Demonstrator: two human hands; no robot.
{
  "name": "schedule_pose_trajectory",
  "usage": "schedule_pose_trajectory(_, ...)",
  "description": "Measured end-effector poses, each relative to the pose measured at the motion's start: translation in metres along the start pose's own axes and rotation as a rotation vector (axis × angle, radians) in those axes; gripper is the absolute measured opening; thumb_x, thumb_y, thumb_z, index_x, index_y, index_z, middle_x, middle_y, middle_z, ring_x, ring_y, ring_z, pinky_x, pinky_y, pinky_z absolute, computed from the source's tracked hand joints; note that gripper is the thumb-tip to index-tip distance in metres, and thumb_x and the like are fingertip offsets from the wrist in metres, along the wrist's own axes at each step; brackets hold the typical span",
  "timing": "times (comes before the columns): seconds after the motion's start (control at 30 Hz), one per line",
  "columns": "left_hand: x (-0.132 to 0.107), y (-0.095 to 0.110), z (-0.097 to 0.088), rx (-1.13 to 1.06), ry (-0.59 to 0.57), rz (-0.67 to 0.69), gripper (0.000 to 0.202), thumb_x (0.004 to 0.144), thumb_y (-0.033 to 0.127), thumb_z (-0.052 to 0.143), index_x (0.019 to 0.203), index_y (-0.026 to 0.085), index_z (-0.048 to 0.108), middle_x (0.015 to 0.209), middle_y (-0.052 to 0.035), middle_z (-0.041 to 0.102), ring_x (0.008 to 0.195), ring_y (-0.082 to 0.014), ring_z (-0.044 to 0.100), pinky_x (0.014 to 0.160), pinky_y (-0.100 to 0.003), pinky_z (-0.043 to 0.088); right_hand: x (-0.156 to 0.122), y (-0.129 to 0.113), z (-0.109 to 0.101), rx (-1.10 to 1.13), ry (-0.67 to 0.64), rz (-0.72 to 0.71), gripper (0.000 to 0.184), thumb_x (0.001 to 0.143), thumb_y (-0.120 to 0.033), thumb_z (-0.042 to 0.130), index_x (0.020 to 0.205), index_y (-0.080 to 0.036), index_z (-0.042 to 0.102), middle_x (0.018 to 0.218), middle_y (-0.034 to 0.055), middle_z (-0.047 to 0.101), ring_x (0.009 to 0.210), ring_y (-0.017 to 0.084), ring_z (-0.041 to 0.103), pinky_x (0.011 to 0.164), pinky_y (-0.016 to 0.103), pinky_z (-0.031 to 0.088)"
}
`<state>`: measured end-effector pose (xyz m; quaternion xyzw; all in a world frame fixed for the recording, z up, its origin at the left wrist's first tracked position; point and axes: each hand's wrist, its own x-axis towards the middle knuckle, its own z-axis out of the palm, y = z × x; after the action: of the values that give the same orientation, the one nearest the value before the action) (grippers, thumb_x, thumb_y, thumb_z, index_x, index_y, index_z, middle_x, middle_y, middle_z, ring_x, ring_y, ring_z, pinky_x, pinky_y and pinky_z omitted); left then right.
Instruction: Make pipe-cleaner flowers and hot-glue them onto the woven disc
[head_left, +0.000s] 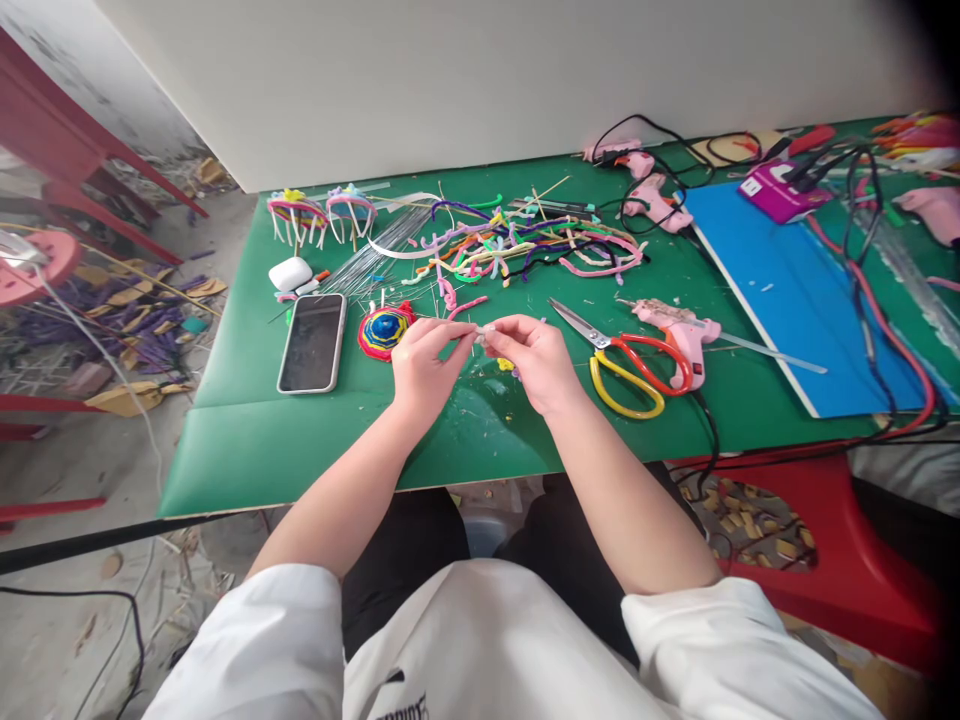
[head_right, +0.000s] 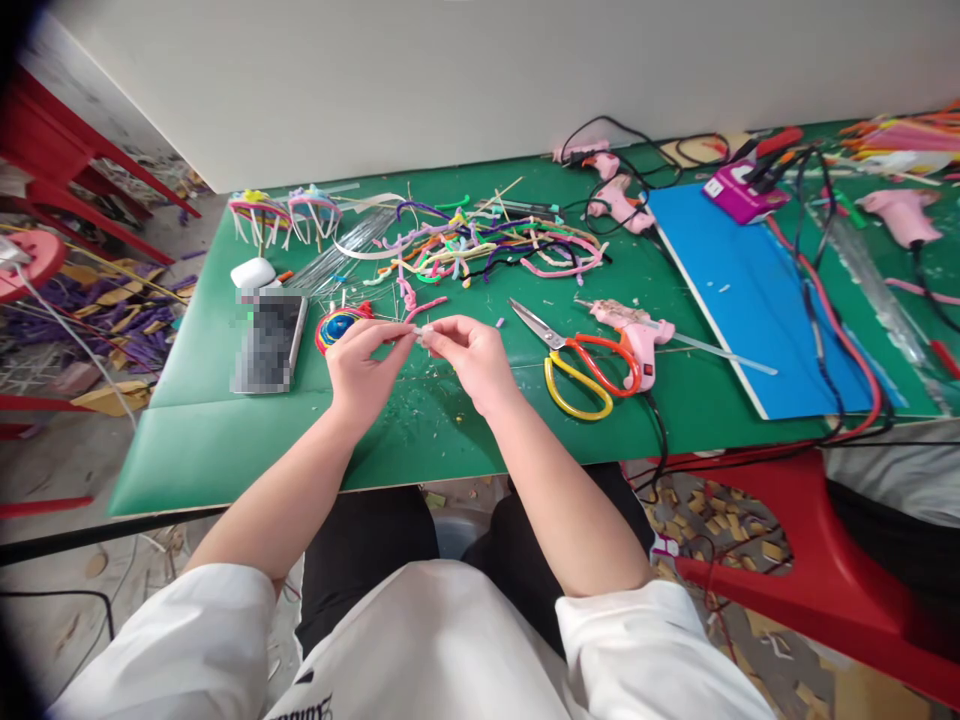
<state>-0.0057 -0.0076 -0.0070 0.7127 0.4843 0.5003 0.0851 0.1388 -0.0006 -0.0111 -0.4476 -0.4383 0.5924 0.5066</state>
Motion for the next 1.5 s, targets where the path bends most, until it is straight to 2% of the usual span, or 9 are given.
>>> schedule_pose_trajectory(0.17,-0.001,0.001,0.002,-0.048,-0.023,-0.134,0.007,0.077,0.022,0.064,0.076,0.02,0.071,0.07,0.0002,0.069,0.061,-0.0107,0.059,0.062,-0.025,0.048,-0.002,0.002,0.004,0.0,0.009,-0.001,0.025,0.065,-0.041,0.073,0.075,-0.02,0.064,0.07,-0.001,0.065,0.069,0.013,0.06,0.073,0.031,0.05)
schedule_pose_trajectory(0.37,-0.001,-0.002,0.007,-0.34,-0.064,-0.402,0.011,0.075,0.026,0.066,0.082,0.019,0.072,0.08,-0.0016,0.074,0.071,-0.0135,0.067,0.067,-0.024,0.054,-0.002,0.003,0.008,0.058,0.016,-0.03,0.02,0.066,-0.034,0.074,0.075,-0.021,0.062,0.071,-0.0019,0.068,0.07,0.013,0.064,0.075,0.031,0.052)
schedule_pose_trajectory(0.6,0.001,-0.001,0.004,-0.355,-0.115,-0.336,0.015,0.078,0.027,0.064,0.086,0.018,0.073,0.085,-0.0031,0.074,0.075,-0.0141,0.069,0.072,-0.024,0.055,0.0,0.009,0.003,-0.06,0.023,-0.127,0.024,0.07,-0.042,0.071,0.083,-0.024,0.062,0.071,-0.002,0.07,0.074,0.017,0.068,0.076,0.034,0.055)
schedule_pose_trajectory(0.8,0.002,-0.004,0.003,-0.36,-0.151,-0.301,0.014,0.076,0.027,0.067,0.086,0.019,0.073,0.082,-0.0019,0.074,0.074,-0.0133,0.068,0.071,-0.023,0.054,-0.001,0.007,0.002,-0.127,0.028,-0.161,0.018,0.072,-0.038,0.069,0.081,-0.023,0.064,0.074,-0.0012,0.07,0.075,0.016,0.068,0.074,0.032,0.054)
schedule_pose_trajectory(1.03,0.006,-0.005,0.003,-0.429,-0.18,-0.372,0.014,0.076,0.03,0.067,0.079,0.016,0.069,0.074,-0.0006,0.07,0.066,-0.0093,0.062,0.064,-0.02,0.05,0.0,0.003,-0.001,-0.401,0.138,-0.305,0.013,0.072,-0.034,0.07,0.075,-0.021,0.071,0.078,0.0002,0.068,0.07,0.013,0.06,0.065,0.026,0.049)
schedule_pose_trajectory(1.17,0.006,-0.006,0.005,-0.588,-0.215,-0.475,0.017,0.075,0.032,0.068,0.076,0.015,0.066,0.064,0.0019,0.063,0.06,-0.0064,0.057,0.059,-0.017,0.048,0.0,0.004,-0.002,-0.377,0.123,-0.28,0.013,0.074,-0.035,0.068,0.075,-0.022,0.072,0.075,0.0,0.069,0.072,0.014,0.061,0.067,0.027,0.049)
schedule_pose_trajectory(1.3,0.006,-0.006,0.006,-0.714,-0.236,-0.59,0.021,0.073,0.035,0.07,0.073,0.015,0.064,0.066,0.0017,0.063,0.063,-0.0071,0.058,0.062,-0.019,0.049,-0.001,0.002,-0.002,-0.326,0.094,-0.286,0.013,0.075,-0.034,0.067,0.075,-0.022,0.072,0.077,0.0,0.07,0.071,0.014,0.062,0.065,0.026,0.05)
schedule_pose_trajectory(1.4,0.006,-0.006,0.004,-0.721,-0.237,-0.639,0.022,0.071,0.036,0.071,0.071,0.015,0.065,0.066,0.0012,0.063,0.062,-0.0073,0.057,0.061,-0.019,0.048,-0.002,-0.002,-0.004,-0.327,0.042,-0.264,0.011,0.074,-0.031,0.068,0.075,-0.021,0.072,0.078,0.0001,0.07,0.067,0.013,0.062,0.063,0.025,0.05)
schedule_pose_trajectory(1.5,0.006,-0.005,0.003,-0.677,-0.251,-0.635,0.022,0.07,0.036,0.072,0.071,0.015,0.067,0.065,0.0005,0.065,0.059,-0.0074,0.057,0.058,-0.019,0.046,-0.002,-0.005,-0.006,-0.337,-0.01,-0.237,0.013,0.074,-0.026,0.068,0.085,-0.021,0.073,0.077,-0.0004,0.07,0.065,0.012,0.062,0.062,0.025,0.051)
